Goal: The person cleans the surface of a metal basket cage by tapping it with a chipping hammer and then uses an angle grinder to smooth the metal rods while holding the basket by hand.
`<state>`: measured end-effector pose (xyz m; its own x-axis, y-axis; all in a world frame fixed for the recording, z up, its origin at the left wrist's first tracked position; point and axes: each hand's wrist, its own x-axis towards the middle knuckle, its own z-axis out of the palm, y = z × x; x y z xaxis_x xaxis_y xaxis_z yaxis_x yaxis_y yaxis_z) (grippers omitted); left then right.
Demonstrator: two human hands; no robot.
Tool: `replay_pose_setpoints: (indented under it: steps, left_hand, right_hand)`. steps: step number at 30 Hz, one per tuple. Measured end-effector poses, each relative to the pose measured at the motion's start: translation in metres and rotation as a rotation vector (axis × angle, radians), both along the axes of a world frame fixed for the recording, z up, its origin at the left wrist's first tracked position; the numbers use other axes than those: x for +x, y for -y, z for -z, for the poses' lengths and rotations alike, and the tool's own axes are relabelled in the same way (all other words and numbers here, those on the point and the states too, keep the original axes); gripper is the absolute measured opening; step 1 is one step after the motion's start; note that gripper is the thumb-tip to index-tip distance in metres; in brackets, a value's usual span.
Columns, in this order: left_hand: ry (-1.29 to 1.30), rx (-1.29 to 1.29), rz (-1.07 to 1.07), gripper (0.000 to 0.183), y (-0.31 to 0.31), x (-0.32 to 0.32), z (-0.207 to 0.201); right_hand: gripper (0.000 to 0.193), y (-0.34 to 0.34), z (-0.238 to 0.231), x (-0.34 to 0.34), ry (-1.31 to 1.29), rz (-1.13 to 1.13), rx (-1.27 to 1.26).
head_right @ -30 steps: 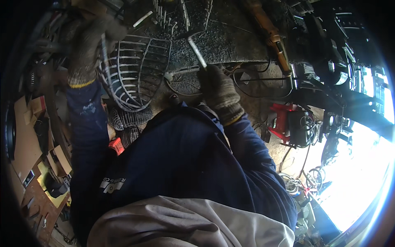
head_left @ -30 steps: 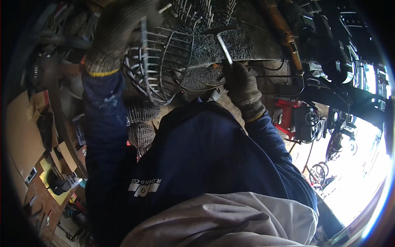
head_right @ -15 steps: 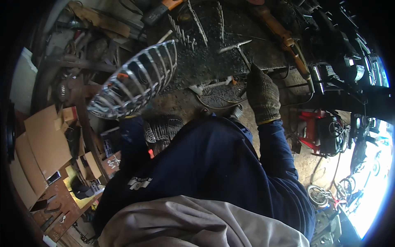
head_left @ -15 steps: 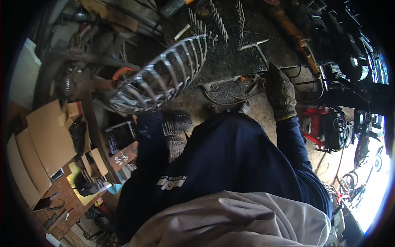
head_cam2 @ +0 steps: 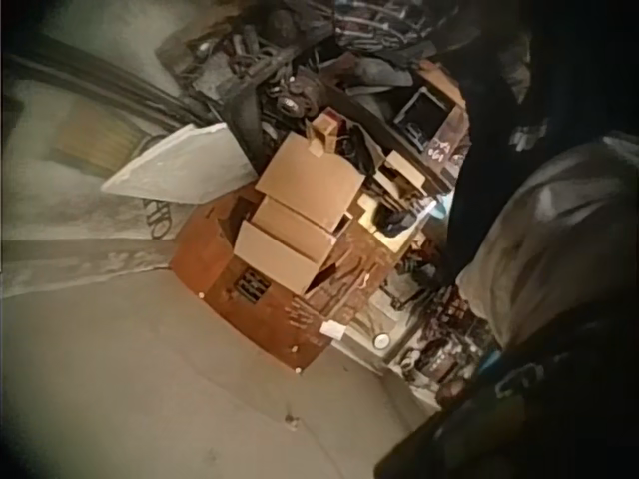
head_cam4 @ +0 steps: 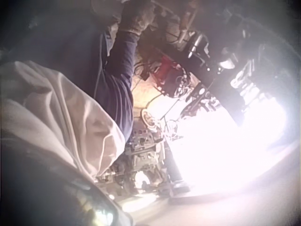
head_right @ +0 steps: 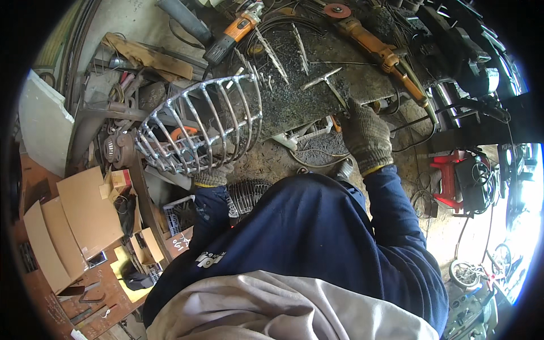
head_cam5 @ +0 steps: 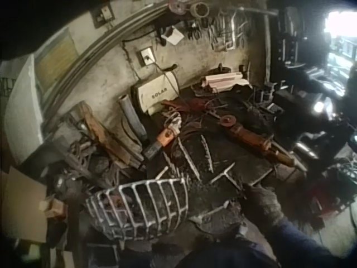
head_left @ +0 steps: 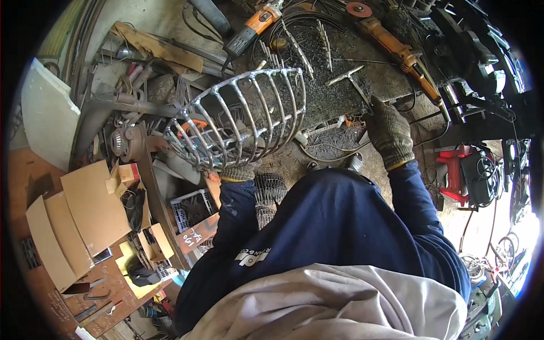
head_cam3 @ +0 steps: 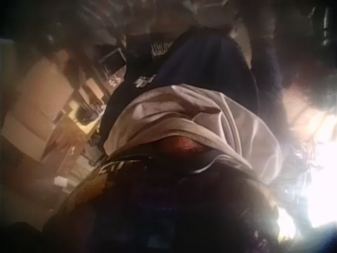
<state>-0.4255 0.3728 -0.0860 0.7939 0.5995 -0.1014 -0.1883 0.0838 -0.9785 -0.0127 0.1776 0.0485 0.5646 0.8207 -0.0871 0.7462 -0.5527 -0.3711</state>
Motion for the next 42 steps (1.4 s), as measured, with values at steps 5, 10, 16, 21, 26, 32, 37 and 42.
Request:
replay_pose_setpoints:
  steps: [5,10,16,21,26,32,37,42]
  left_hand:
    - [0.451,-0.328,0.028,0.065,-0.008,0.001,0.001]
    - [1.158,-0.987,0.148,0.068,-0.008,0.002,0.058]
    - [1.410,-1.261,0.571,0.064,0.043,0.103,-0.010]
    - [1.338,-1.269,0.599,0.061,0.061,0.109,-0.006]
    - [1.445,-1.435,-0.187,0.058,0.075,0.112,-0.067]
    - [3.738,-1.860,0.307,0.059,0.091,0.140,-0.125]
    - [2.770,-1.590,0.512,0.049,0.073,0.125,-0.126]
    - [2.468,-1.314,0.196,0.041,0.065,0.084,-0.064]
  right_hand:
    - [0.058,0.012,-0.036,-0.022,-0.116,-0.055,0.405]
    - [0.074,-0.001,-0.029,-0.062,-1.093,-0.367,0.800]
    - [0.054,-0.009,-0.017,-0.085,-0.861,-0.512,0.631]
    - [0.086,-0.021,0.015,-0.103,-1.911,-0.115,0.801]
    - [0.100,-0.024,0.012,-0.096,-2.093,0.041,0.866]
    - [0.106,-0.023,0.001,-0.089,-2.168,-0.033,0.876]
    - [0.106,-0.018,0.007,-0.089,-2.131,0.135,0.902]
    - [0.107,-0.016,0.007,-0.086,-2.154,0.050,0.920]
